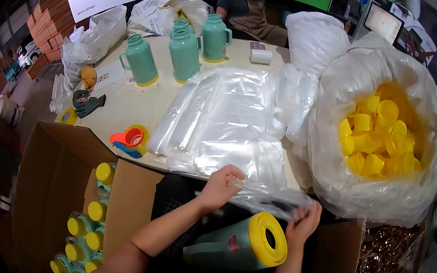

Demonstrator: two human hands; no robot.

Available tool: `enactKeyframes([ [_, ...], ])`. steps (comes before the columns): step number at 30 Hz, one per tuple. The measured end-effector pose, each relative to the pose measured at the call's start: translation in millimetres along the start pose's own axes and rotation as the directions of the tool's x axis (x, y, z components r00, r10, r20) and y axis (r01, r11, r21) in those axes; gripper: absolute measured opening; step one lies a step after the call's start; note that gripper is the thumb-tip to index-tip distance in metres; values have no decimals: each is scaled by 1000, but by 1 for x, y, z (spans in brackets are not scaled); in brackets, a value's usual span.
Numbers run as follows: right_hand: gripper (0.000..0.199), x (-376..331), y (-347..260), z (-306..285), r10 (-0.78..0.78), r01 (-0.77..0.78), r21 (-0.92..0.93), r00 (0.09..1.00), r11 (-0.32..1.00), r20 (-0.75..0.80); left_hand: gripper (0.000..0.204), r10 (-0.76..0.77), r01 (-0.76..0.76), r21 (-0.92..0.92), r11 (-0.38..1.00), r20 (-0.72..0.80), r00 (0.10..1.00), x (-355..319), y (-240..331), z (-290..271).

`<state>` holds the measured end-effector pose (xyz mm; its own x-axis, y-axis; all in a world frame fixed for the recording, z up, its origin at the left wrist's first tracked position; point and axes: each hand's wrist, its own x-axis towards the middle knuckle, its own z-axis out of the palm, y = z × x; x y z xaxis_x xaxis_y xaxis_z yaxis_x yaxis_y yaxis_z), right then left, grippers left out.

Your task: The person assembles light green thermos flasks by inserting a metal ring into the neck and screwing on a yellow lid. The person then places the completed thermos into a cardboard box. The person closes the box flaps and moves the box to a stack.

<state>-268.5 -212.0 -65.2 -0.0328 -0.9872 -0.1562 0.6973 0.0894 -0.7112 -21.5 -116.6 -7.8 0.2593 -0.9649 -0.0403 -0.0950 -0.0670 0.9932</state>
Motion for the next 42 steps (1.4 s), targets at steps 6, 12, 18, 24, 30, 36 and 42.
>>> enactKeyframes([
  [6,30,-101,15,2,-510,607,-563,789,562,342,39,632,-666,434,607,244,735,-85,47,-10],
  [12,16,-151,61,-23,-55,479,-659,830,580,555,76,66,120,644,755,-256,964,-160,7,-30],
  [18,29,-190,62,-13,806,-85,-877,444,473,392,65,-57,342,413,844,-565,823,-226,-59,-30],
  [24,91,-206,63,123,739,438,-743,225,505,635,22,339,252,626,738,-667,664,-299,-35,-69],
  [30,87,-290,94,272,160,442,-146,6,885,987,42,353,261,412,873,-903,245,-302,-39,-210],
  [36,80,-291,137,267,219,263,-177,-140,948,966,37,-430,-138,-429,893,-902,21,-380,-194,-363],
  [42,69,-203,160,193,469,346,-476,111,808,876,31,-830,294,-789,539,-556,27,-372,-254,-378],
])
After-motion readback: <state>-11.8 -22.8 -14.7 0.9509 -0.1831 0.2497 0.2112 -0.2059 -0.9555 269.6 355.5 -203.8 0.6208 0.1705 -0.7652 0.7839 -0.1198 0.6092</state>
